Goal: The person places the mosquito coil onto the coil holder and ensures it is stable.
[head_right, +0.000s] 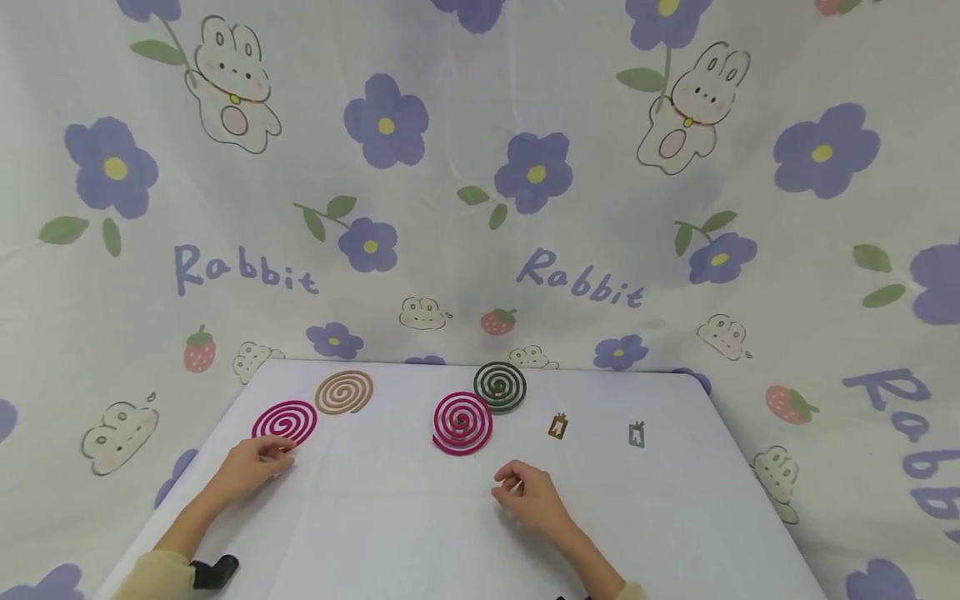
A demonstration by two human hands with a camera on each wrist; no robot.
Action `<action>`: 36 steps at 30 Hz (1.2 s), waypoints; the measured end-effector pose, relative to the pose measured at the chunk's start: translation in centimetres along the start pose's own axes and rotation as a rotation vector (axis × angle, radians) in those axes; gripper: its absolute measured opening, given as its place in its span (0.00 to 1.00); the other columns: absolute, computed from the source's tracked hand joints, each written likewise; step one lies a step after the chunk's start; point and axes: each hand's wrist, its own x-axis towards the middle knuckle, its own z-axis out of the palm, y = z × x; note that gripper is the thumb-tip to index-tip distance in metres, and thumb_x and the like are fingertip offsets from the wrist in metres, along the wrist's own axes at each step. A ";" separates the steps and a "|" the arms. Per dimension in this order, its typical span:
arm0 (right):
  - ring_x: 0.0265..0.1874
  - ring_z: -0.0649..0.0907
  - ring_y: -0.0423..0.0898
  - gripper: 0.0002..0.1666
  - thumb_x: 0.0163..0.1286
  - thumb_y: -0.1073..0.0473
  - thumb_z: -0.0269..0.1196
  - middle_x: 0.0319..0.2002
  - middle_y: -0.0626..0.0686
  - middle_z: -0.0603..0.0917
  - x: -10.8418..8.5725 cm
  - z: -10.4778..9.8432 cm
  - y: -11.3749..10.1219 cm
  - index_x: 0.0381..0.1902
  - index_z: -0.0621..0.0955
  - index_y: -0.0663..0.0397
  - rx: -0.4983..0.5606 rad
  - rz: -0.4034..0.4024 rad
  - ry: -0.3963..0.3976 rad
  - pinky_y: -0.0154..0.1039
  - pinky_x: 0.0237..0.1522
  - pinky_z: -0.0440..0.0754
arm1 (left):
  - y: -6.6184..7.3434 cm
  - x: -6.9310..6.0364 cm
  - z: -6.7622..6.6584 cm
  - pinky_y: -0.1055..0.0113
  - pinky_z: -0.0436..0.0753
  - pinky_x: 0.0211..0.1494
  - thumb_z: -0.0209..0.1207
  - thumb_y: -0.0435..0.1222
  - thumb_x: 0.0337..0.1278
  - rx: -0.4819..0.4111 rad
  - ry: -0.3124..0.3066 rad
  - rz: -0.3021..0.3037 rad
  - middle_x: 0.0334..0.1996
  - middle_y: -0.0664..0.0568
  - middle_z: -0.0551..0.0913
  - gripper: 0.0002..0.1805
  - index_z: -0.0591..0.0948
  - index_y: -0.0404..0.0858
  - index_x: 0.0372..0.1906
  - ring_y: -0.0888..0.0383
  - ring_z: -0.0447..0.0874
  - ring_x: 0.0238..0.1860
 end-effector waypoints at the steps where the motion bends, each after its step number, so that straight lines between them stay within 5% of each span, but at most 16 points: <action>1: 0.19 0.74 0.37 0.09 0.62 0.60 0.69 0.27 0.44 0.80 0.0 0.1 -0.1 0.38 0.81 0.55 -0.001 -0.001 -0.006 0.32 0.17 0.75 | -0.2 0.0 -0.1 0.68 0.79 0.32 0.70 0.35 0.53 0.010 0.001 -0.003 0.29 0.54 0.82 0.14 0.84 0.35 0.44 0.57 0.78 0.32; 22: 0.19 0.74 0.36 0.08 0.62 0.61 0.68 0.27 0.43 0.80 1.1 2.8 -1.8 0.38 0.81 0.56 0.020 -0.068 -0.097 0.31 0.18 0.75 | -1.3 0.3 -1.6 0.67 0.68 0.27 0.69 0.35 0.52 0.086 -0.011 -0.070 0.22 0.54 0.74 0.13 0.85 0.32 0.41 0.57 0.69 0.26; 36: 0.21 0.75 0.36 0.08 0.63 0.59 0.68 0.28 0.41 0.80 2.2 4.0 -2.0 0.39 0.81 0.54 0.013 -0.083 -0.135 0.31 0.22 0.76 | -1.2 0.2 -1.3 0.64 0.71 0.31 0.70 0.36 0.52 0.084 -0.049 -0.079 0.26 0.54 0.80 0.08 0.87 0.38 0.36 0.56 0.71 0.29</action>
